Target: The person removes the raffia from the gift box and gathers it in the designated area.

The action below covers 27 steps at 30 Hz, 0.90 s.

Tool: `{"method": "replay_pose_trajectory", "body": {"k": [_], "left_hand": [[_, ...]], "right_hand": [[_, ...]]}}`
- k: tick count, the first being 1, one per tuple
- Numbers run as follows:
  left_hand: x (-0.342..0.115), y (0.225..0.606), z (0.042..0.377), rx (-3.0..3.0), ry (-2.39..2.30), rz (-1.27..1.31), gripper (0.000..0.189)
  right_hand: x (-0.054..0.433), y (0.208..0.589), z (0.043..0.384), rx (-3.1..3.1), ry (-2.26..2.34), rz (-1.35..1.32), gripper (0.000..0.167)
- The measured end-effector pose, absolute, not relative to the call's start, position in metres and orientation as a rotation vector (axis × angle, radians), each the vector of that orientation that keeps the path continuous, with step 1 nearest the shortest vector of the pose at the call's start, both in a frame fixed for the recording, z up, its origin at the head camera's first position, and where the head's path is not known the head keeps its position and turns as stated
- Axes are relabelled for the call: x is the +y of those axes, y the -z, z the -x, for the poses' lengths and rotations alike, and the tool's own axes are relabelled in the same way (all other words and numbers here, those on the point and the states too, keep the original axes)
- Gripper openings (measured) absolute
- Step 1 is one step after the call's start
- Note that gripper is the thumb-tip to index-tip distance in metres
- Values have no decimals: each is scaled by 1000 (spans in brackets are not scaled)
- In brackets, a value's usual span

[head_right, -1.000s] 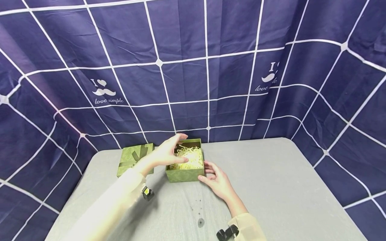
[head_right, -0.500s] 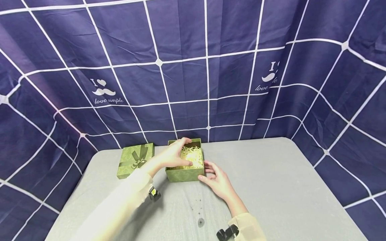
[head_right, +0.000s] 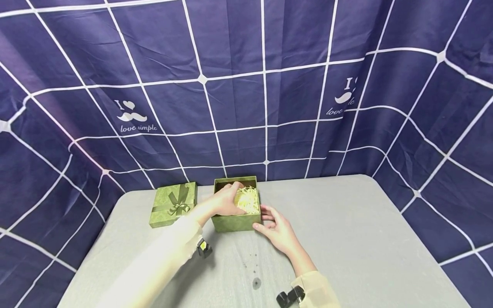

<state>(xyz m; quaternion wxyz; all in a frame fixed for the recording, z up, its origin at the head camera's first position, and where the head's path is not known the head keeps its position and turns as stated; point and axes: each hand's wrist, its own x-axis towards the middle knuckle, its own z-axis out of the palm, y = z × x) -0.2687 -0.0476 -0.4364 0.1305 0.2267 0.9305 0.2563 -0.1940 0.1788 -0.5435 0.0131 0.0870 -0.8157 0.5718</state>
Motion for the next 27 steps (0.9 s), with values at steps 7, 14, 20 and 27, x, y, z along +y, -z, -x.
{"method": "replay_pose_trajectory", "body": {"k": [7,14,20,27], "left_hand": [[-44,448,273,2656,-834,-607,91],[-40,455,276,2511,-1070,-553,95],[-38,460,278,2411,-1181,-517,93],[-39,459,281,2249,-1299,-453,95]], "right_hand": [[177,544,194,-2538,-1797,-280,67],[178,543,194,-2540,-1799,-278,67],[179,544,194,-2549,-1783,-278,67],[179,544,195,-2537,-1788,-293,67]]}}
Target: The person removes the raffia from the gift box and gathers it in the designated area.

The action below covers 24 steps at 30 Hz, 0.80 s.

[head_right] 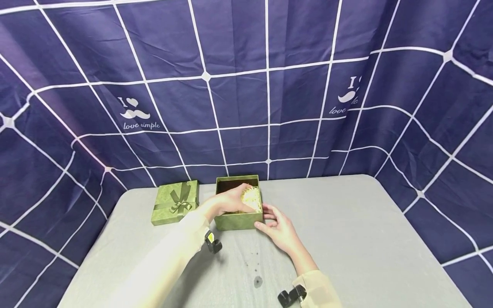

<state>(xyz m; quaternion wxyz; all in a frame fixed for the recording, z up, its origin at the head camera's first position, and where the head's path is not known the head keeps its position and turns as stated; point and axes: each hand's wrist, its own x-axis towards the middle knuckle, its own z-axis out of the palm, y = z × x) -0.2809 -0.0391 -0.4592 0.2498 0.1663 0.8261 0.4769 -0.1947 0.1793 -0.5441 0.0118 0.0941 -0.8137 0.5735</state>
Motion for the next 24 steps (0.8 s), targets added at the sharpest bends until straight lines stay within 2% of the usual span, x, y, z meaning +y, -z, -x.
{"method": "replay_pose_trajectory", "body": {"k": [5,17,24], "left_hand": [[-39,460,282,2204,-1295,-486,89],[-40,460,284,2273,-1246,-592,61],[-45,448,282,2367,-1218,-576,73]], "right_hand": [[180,543,194,-2550,-1789,-275,67],[180,540,192,-2557,-1797,-245,67],[179,538,192,-2564,-1802,-247,68]]}}
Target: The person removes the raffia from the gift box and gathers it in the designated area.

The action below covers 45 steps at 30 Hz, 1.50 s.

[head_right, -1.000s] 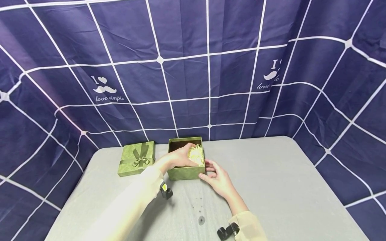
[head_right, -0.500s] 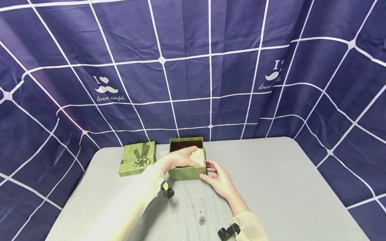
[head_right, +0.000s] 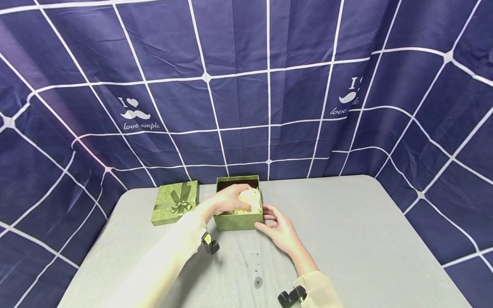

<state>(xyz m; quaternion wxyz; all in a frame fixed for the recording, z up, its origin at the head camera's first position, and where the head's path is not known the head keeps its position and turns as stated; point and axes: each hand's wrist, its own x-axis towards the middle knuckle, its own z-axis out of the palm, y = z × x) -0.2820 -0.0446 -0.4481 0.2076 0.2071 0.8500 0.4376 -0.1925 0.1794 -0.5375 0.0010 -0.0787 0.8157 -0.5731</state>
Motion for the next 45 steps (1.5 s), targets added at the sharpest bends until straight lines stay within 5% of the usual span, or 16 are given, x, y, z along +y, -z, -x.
{"method": "replay_pose_trajectory", "body": {"k": [5,15,40,45], "left_hand": [[-49,435,283,2442,-1243,-578,76],[-63,413,285,2439,-1370,-658,44],[-78,361,284,2531,-1440,-692,63],[-86,354,283,2519,-1467,-758,54]], "right_hand": [[179,539,193,2573,1804,255,67],[179,543,194,2590,1803,266,67],[178,544,195,2585,1802,261,67],[179,545,195,2593,1793,258,66]]}}
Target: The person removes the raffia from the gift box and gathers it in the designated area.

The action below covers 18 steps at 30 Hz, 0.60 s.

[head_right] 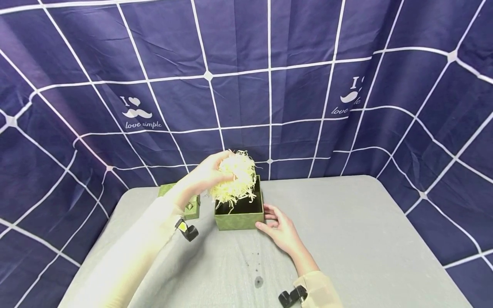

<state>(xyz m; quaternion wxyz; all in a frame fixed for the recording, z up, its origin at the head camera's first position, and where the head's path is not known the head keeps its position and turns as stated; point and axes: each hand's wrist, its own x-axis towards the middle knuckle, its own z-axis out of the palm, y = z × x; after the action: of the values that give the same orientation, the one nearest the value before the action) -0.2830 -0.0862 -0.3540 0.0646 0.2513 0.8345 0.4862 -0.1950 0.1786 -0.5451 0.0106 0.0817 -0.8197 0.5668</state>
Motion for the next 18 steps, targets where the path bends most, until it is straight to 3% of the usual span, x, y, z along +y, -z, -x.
{"method": "replay_pose_trajectory", "body": {"k": [5,14,18], "left_hand": [[-98,346,283,2548,-1481,-835,45],[-132,329,273,2600,-1478,-776,66],[-146,322,269,2589,-1476,-783,62]], "right_hand": [[179,545,195,-2563,-1760,-248,67],[177,544,195,-2564,-1771,-247,68],[177,543,194,-2565,-1761,-245,68]]}}
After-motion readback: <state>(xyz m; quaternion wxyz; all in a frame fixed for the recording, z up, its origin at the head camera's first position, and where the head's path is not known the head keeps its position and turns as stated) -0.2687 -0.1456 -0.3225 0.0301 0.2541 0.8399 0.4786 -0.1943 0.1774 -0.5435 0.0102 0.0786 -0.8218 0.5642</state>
